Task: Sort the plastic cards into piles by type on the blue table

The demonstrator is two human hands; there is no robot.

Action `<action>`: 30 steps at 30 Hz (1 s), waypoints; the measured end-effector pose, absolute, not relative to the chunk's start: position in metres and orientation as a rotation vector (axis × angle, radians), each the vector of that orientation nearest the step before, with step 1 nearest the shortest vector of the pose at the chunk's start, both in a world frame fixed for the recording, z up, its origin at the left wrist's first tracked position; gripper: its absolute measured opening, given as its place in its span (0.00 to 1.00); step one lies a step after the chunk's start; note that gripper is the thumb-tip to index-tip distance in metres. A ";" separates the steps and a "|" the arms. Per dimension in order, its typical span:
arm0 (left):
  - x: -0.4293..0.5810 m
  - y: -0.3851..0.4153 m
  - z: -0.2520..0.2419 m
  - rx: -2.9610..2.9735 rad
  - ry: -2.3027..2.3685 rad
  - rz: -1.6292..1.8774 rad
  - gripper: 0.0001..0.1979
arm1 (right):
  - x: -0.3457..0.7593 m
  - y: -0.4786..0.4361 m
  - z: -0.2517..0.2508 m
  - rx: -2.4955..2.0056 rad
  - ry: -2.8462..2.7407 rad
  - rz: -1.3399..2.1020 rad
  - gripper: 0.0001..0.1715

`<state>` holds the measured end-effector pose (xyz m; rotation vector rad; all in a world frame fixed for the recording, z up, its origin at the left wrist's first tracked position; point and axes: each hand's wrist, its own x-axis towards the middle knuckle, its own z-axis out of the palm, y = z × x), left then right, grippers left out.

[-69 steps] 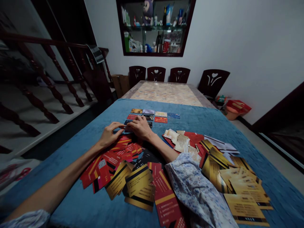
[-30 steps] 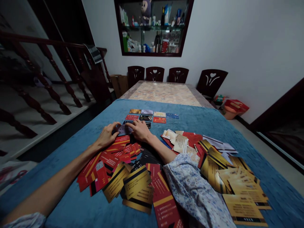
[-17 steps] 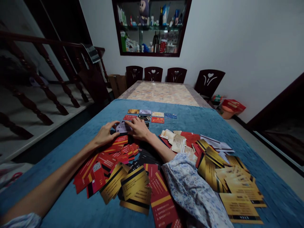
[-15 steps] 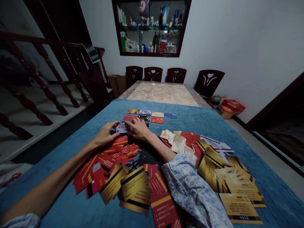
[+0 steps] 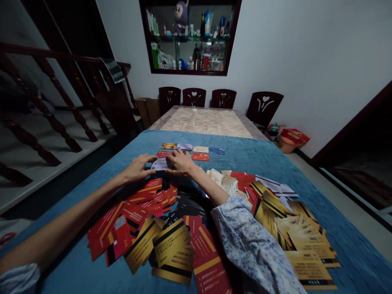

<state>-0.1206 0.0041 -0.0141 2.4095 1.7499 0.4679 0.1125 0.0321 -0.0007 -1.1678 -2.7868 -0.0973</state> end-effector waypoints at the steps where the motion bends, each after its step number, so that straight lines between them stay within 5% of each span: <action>1: -0.118 0.006 -0.012 2.417 1.765 0.447 0.27 | 0.114 0.034 0.001 -1.176 -2.785 -0.108 0.36; 30: -0.045 0.109 0.011 2.633 1.674 0.166 0.19 | 0.169 0.121 0.016 -1.460 -2.774 -0.116 0.27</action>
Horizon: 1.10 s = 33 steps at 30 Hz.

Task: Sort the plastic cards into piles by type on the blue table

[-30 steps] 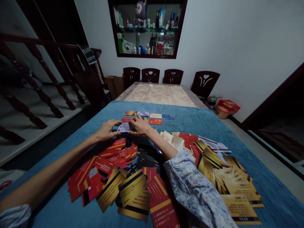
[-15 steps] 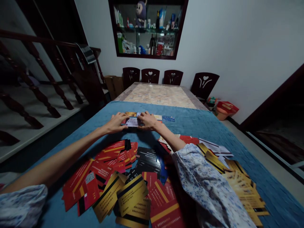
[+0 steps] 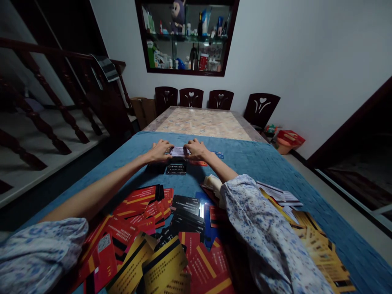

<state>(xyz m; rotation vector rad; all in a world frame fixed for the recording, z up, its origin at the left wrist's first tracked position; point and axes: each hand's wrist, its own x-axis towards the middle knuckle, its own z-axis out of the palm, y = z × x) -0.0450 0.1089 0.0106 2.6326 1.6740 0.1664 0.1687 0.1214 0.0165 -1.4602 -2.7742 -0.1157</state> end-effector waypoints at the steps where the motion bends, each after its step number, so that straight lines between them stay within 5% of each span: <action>1: -0.043 0.112 0.011 2.639 1.671 0.157 0.19 | 0.169 0.124 0.016 -1.470 -2.771 -0.115 0.27; 33: -0.032 0.181 -0.010 2.585 1.715 -0.056 0.23 | 0.163 0.183 -0.005 -1.680 -2.810 -0.063 0.25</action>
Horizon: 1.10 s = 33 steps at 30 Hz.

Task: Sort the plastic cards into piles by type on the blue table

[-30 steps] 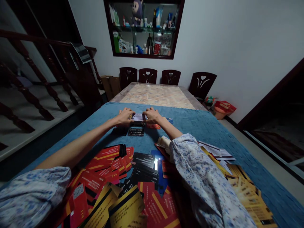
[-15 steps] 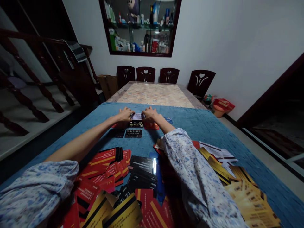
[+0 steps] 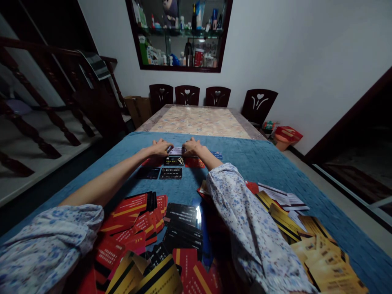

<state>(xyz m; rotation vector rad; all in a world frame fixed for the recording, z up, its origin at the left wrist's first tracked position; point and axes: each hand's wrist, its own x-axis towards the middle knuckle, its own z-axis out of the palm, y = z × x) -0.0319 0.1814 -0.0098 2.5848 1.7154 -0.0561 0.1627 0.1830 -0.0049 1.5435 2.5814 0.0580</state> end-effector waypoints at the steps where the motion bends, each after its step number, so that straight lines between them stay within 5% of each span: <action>1: -0.032 0.182 -0.009 2.582 1.705 -0.066 0.22 | 0.163 0.183 -0.005 1.542 2.577 0.058 0.25; 18: -0.041 0.187 -0.018 2.637 1.542 0.027 0.16 | 0.164 0.189 -0.003 1.485 2.604 0.002 0.27; 33: -0.048 0.180 -0.021 2.647 1.544 0.140 0.25 | 0.160 0.191 -0.004 1.505 2.605 -0.090 0.34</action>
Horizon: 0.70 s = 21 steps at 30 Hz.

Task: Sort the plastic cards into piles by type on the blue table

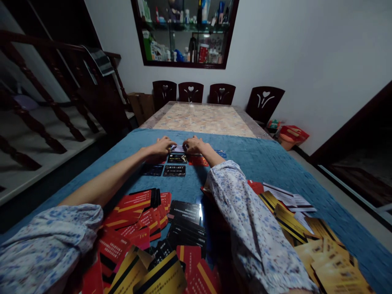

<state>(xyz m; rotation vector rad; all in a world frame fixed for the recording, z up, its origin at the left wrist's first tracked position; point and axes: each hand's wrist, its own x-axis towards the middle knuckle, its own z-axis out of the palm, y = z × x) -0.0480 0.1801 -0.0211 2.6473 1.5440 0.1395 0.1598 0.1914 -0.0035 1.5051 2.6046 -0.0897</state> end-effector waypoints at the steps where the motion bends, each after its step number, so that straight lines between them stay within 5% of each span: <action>1: -0.050 0.177 -0.021 2.646 1.551 0.166 0.26 | 0.160 0.191 -0.003 1.500 2.607 -0.094 0.34; 9: -0.081 0.134 -0.017 2.710 1.543 0.299 0.24 | 0.164 0.185 0.003 1.499 2.659 -0.080 0.42; 21: -0.114 0.041 -0.001 2.652 1.662 0.424 0.20 | 0.153 0.127 0.018 1.420 2.902 0.003 0.29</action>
